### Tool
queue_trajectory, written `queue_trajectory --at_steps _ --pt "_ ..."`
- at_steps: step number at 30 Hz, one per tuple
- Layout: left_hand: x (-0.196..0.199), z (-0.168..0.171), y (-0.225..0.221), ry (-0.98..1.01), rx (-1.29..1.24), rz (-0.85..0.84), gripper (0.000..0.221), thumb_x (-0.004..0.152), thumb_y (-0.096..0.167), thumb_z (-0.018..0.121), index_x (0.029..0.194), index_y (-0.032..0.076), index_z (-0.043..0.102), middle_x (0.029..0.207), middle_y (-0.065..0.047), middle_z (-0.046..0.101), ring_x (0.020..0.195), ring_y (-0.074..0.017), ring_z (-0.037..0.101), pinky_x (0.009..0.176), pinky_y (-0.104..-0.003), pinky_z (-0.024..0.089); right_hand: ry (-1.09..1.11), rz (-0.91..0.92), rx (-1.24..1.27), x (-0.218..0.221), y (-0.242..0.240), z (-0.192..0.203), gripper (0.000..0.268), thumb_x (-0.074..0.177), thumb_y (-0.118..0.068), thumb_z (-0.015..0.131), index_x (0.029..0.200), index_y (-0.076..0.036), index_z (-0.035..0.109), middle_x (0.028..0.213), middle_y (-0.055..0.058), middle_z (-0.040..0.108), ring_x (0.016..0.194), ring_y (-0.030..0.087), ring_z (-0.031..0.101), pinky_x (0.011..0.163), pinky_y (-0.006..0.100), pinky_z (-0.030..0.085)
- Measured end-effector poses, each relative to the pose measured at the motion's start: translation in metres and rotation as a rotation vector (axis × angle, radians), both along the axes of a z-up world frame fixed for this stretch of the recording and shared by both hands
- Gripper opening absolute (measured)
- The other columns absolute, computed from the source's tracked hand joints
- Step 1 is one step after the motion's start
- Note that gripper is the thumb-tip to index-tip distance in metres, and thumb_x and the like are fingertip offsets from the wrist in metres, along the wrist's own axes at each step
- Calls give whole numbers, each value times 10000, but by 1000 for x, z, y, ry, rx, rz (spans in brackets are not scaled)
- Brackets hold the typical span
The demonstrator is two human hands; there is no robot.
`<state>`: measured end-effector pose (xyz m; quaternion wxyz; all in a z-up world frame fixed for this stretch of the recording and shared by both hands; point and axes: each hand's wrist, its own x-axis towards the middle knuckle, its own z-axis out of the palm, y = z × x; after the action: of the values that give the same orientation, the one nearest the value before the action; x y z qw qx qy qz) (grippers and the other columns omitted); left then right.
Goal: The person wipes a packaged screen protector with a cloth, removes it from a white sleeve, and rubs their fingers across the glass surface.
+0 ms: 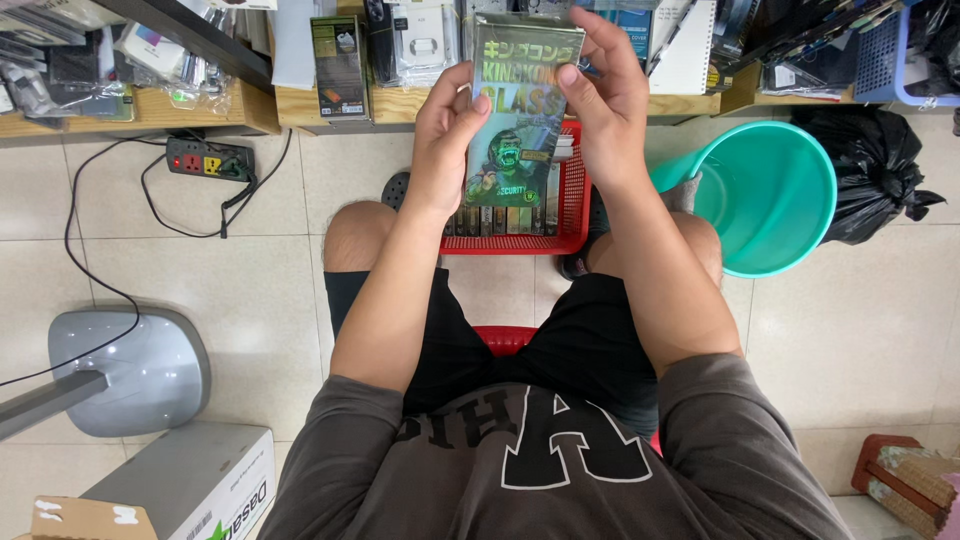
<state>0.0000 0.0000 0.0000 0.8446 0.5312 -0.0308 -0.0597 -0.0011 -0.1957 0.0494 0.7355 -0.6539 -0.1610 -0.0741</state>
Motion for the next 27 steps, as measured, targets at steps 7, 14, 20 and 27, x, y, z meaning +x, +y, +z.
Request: queue_trajectory --at_steps 7,14,20,27 --pt "-4 15 5 -189 -44 -111 465 1050 268 688 1437 70 524 1442 -85 625 1375 -192 564 1184 -353 441 -37 -131 -112 -3 -5 -9 381 1098 -263 644 1433 -131 520 1337 24 501 1121 134 449 854 269 427" --pt "-4 24 3 -181 -19 -130 539 1059 419 607 1456 64 517 1355 -89 634 1274 -202 587 1103 -357 495 -162 -80 -115 -12 1 4 339 1104 -187 625 1376 -48 477 1309 107 478 877 186 466 706 319 398" --pt "-8 25 3 -250 -5 -109 464 1052 379 581 1396 72 531 1227 -58 641 1160 -183 594 1018 -332 486 -478 -229 -429 -17 3 17 212 1056 -171 614 1170 1 561 1120 261 580 1013 368 575 750 420 462" --pt "-6 28 6 -250 54 -179 476 972 408 661 1313 91 567 1152 -37 624 1051 -163 582 884 -306 529 -97 -164 -31 -9 1 -1 275 1069 -294 629 1231 -115 498 1146 71 548 1007 203 541 856 332 435"
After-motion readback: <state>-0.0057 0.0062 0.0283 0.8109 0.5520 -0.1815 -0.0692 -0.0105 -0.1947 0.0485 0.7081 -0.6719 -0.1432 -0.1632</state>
